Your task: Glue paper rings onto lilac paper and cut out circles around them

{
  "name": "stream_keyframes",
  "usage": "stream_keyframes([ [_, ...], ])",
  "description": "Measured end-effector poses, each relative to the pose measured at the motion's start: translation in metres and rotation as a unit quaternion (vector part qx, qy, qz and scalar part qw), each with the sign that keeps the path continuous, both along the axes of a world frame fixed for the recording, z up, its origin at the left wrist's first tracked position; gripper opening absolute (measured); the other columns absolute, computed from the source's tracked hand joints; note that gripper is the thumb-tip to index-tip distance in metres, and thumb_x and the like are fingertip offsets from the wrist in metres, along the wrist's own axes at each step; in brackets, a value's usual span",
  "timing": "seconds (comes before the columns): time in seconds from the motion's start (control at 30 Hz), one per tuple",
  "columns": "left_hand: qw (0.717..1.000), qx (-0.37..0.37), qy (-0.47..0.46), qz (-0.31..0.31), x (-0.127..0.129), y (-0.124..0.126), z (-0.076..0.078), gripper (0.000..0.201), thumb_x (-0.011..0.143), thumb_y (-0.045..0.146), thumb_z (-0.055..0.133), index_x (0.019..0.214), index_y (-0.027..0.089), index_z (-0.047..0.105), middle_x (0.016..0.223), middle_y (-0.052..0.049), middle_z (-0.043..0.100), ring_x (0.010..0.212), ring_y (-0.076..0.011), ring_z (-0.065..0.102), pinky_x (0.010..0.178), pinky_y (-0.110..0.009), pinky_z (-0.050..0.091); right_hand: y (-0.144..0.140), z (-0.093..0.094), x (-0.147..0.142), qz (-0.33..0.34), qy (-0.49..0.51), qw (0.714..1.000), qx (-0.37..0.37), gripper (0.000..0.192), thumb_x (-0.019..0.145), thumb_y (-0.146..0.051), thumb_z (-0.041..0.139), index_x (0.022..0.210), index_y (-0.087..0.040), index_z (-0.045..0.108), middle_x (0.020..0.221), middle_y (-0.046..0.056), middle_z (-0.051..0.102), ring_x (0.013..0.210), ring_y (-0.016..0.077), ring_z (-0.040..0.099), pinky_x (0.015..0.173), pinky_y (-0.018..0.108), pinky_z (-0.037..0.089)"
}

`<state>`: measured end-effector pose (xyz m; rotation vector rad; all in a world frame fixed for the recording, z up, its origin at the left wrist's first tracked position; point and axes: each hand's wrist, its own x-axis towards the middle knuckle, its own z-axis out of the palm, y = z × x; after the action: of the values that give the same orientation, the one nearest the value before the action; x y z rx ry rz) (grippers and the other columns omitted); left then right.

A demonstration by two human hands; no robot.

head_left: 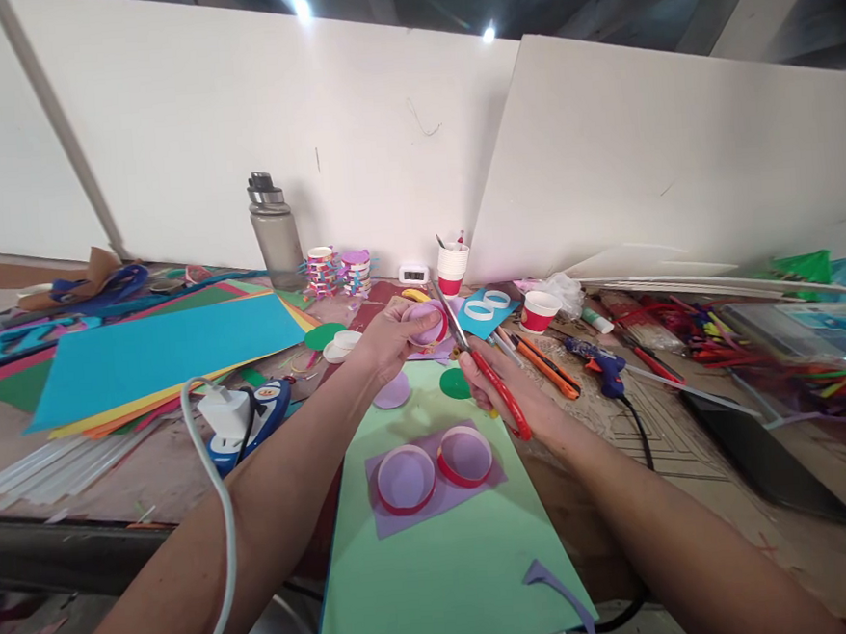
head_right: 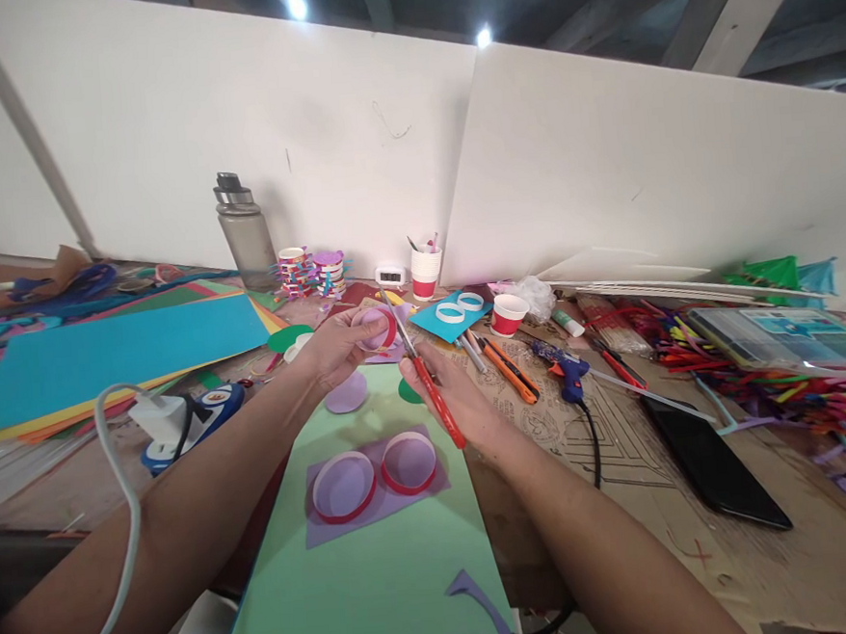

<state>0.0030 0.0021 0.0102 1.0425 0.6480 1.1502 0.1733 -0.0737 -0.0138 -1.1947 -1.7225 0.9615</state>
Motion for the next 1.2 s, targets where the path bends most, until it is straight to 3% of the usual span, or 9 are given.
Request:
stream_keyframes([
  [0.27,1.000,-0.011,0.004,0.006,-0.001,0.000,0.001,0.041,0.048,0.025,0.092,0.077,0.011,0.067,0.068,0.000,0.065,0.060,-0.0094,0.058,0.056,-0.021,0.047,-0.001,0.000,-0.001,-0.004,-0.005,1.000,-0.013,0.033,0.090,-0.058,0.050,0.087,-0.025,0.048,0.062,-0.006,0.037,0.052,0.0111,0.034,0.046,0.023,0.033],
  [0.4,1.000,-0.012,0.008,0.000,-0.003,0.000,0.004,0.044,0.042,0.025,0.094,0.074,0.012,0.067,0.068,0.000,0.066,0.059,-0.0093,0.058,0.054,-0.021,0.047,0.000,0.000,0.000,-0.012,-0.018,1.000,-0.002,0.034,0.089,-0.058,0.052,0.083,-0.025,0.045,0.063,-0.006,0.035,0.051,0.0101,0.032,0.046,0.023,0.031],
  [0.77,0.999,-0.022,0.023,-0.017,-0.009,0.002,0.006,0.040,0.046,0.019,0.093,0.071,0.015,0.062,0.067,0.001,0.065,0.061,-0.0119,0.060,0.048,-0.020,0.042,0.000,-0.002,0.000,-0.010,-0.020,1.000,-0.011,0.036,0.088,-0.061,0.050,0.083,-0.025,0.044,0.062,-0.007,0.031,0.047,0.0088,0.031,0.042,0.021,0.027],
  [0.97,0.999,-0.026,0.025,-0.037,-0.011,0.002,0.009,0.035,0.048,0.019,0.092,0.067,0.013,0.064,0.061,0.001,0.063,0.055,-0.0090,0.056,0.049,-0.019,0.043,-0.001,0.000,0.000,0.000,-0.017,0.999,-0.028,0.040,0.087,-0.064,0.050,0.082,-0.025,0.041,0.064,-0.007,0.033,0.048,0.0090,0.035,0.042,0.022,0.029],
  [1.1,0.999,-0.031,-0.009,-0.009,-0.005,0.001,0.002,0.032,0.053,0.021,0.090,0.070,0.013,0.065,0.061,0.001,0.063,0.055,-0.0093,0.057,0.051,-0.021,0.047,0.000,-0.001,-0.002,-0.026,-0.025,0.999,-0.003,0.042,0.086,-0.065,0.050,0.078,-0.025,0.040,0.063,-0.007,0.033,0.048,0.0094,0.034,0.041,0.023,0.030],
  [1.2,0.997,-0.048,-0.051,0.026,0.003,-0.001,-0.004,0.032,0.058,0.025,0.089,0.079,0.014,0.067,0.072,-0.001,0.067,0.062,-0.0114,0.061,0.057,-0.025,0.052,0.000,0.000,-0.002,-0.047,-0.035,0.998,0.023,0.040,0.087,-0.062,0.050,0.076,-0.025,0.041,0.062,-0.006,0.033,0.048,0.0096,0.034,0.042,0.023,0.030],
])
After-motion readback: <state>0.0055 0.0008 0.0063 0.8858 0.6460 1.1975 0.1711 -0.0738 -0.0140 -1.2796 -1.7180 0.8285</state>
